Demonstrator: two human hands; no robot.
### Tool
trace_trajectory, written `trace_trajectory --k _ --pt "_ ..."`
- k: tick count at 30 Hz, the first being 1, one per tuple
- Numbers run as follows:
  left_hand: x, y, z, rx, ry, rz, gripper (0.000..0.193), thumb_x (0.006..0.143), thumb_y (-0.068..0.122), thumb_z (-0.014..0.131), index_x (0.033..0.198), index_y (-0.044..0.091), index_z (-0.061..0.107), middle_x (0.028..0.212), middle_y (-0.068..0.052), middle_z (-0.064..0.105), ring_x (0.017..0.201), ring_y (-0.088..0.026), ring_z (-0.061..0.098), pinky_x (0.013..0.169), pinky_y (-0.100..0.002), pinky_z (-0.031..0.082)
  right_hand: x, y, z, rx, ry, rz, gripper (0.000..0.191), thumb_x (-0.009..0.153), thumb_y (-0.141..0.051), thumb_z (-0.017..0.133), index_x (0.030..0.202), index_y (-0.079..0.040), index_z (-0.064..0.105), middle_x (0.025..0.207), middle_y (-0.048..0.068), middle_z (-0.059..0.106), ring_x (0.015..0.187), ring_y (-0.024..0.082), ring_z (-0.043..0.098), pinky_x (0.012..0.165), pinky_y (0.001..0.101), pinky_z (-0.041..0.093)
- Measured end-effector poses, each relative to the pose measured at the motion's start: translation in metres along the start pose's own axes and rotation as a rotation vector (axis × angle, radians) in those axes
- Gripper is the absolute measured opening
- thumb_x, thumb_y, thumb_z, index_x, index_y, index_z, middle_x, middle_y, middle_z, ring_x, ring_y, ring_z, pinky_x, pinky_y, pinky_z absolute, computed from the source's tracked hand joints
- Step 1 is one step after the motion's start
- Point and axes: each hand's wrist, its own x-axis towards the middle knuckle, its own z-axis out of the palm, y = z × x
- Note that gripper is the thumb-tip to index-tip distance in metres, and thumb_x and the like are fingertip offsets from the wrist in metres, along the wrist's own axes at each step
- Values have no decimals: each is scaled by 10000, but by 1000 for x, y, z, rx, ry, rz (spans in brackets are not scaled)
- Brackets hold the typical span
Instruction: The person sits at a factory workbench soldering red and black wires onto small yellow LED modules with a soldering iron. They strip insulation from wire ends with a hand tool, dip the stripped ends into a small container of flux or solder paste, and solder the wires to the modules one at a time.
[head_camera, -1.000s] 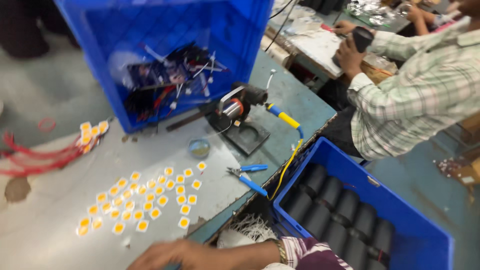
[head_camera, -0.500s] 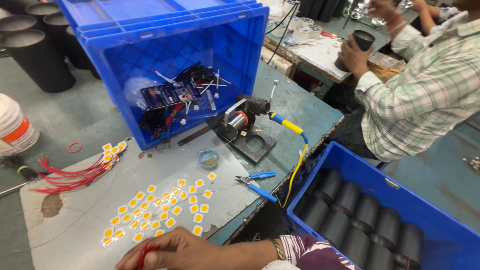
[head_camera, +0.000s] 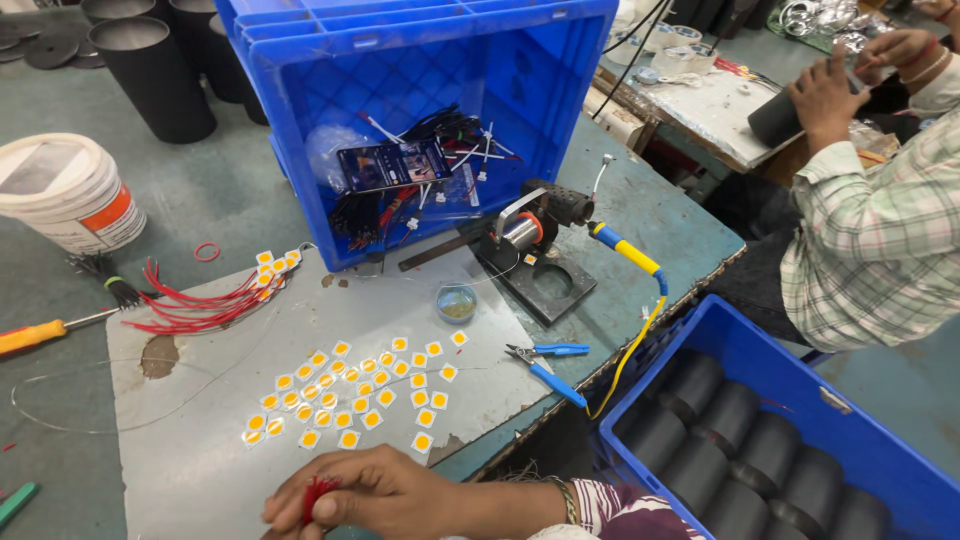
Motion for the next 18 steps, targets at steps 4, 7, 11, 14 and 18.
trace_trajectory --k 4,7,11,14,18 --pt "0 7 4 -16 17 14 133 927 95 631 1048 55 671 805 -107 693 706 -245 689 712 -338 551 -5 10 -7 -55 41 -168 205 1183 -160 554 1242 11 652 1279 114 644 1296 179 596 1187 348 470" --pt "5 26 6 -44 60 48 155 918 81 639 1063 48 684 815 -116 714 717 -256 716 725 -344 574 -15 16 -7 85 156 -81 260 1116 -75 568 1357 9 617 1310 158 674 1237 194 651 1081 341 532" --pt "15 74 6 -112 271 13 148 913 51 670 1059 56 692 831 -109 724 732 -246 740 742 -338 593 -24 24 0 141 356 -83 500 1023 4 602 1509 -70 510 1231 207 706 1081 174 698 947 314 588" --pt "25 109 -16 -116 213 -72 194 885 16 670 1072 30 722 833 -113 736 719 -250 751 683 -346 588 -27 32 6 63 366 -241 440 1064 20 600 1495 -24 526 1270 208 711 1101 168 699 948 308 587" --pt "45 138 -43 -120 133 -5 185 881 0 667 1061 -5 705 852 -162 717 732 -311 727 631 -380 553 -34 30 -1 -42 319 -238 460 1051 44 610 1498 -33 535 1296 198 709 997 148 697 929 306 595"
